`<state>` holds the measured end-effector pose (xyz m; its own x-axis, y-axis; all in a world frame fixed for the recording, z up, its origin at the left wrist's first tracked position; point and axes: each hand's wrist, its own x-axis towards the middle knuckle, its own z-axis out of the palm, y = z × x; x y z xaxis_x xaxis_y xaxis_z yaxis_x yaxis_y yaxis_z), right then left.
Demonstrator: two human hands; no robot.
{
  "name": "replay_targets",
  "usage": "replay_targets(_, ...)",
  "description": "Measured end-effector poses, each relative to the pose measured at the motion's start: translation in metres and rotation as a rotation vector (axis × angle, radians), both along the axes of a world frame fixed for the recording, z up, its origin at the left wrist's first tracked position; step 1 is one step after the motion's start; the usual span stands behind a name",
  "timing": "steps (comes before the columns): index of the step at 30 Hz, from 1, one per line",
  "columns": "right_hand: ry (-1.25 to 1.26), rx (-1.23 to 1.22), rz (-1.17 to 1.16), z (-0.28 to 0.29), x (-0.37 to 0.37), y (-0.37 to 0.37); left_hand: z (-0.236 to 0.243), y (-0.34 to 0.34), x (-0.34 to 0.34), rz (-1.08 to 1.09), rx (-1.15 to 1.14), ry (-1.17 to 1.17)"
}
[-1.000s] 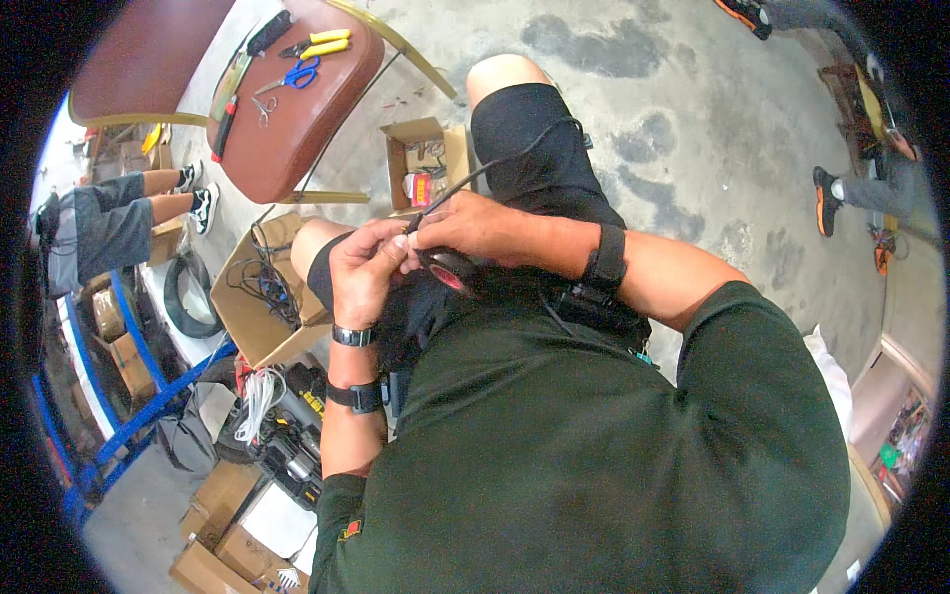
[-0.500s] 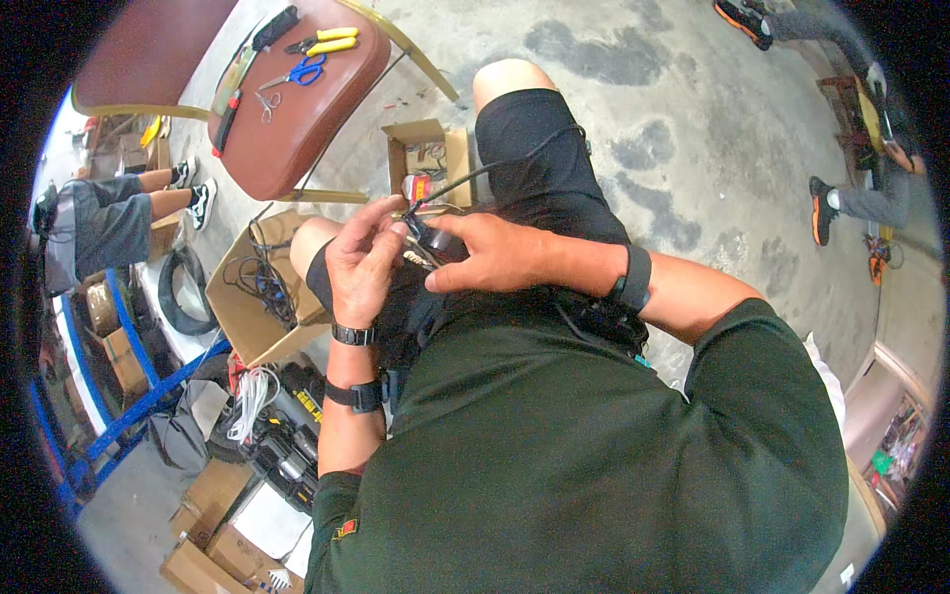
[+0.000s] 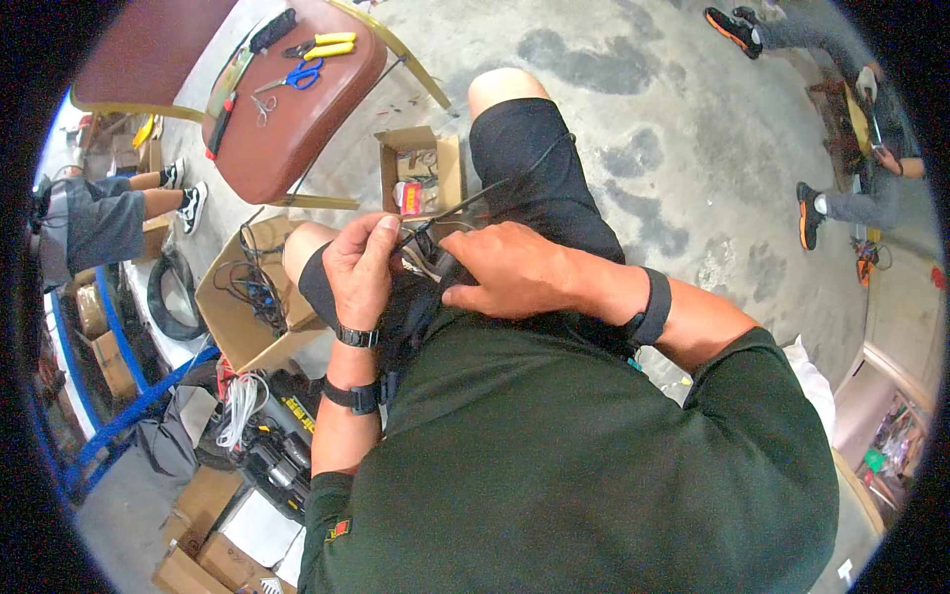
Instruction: Repairing or splicing electrical wires using electrical tape and wire strippers.
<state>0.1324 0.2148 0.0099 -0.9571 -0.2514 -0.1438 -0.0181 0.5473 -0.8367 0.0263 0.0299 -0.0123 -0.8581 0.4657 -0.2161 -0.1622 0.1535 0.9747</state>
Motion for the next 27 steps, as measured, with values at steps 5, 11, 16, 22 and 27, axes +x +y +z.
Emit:
replay_targets(5,0.016,0.094,-0.068,0.009,0.007,-0.001,0.000,0.002,0.000,0.091,0.045,-0.080)
replay_targets(11,0.162,0.174,-0.079,0.024,0.005,0.004,0.005,0.004,-0.002,0.038,0.017,-0.103)
replay_targets(16,0.155,0.188,-0.047,0.032,0.003,0.003,0.004,-0.007,-0.008,-0.137,-0.044,-0.087)
replay_targets(22,0.262,0.068,-0.049,0.038,-0.007,0.006,0.000,-0.009,-0.010,-0.288,-0.079,0.170)
replay_targets(27,0.177,-0.140,-0.027,0.050,-0.021,0.016,0.003,-0.007,-0.007,-0.278,-0.033,0.216)
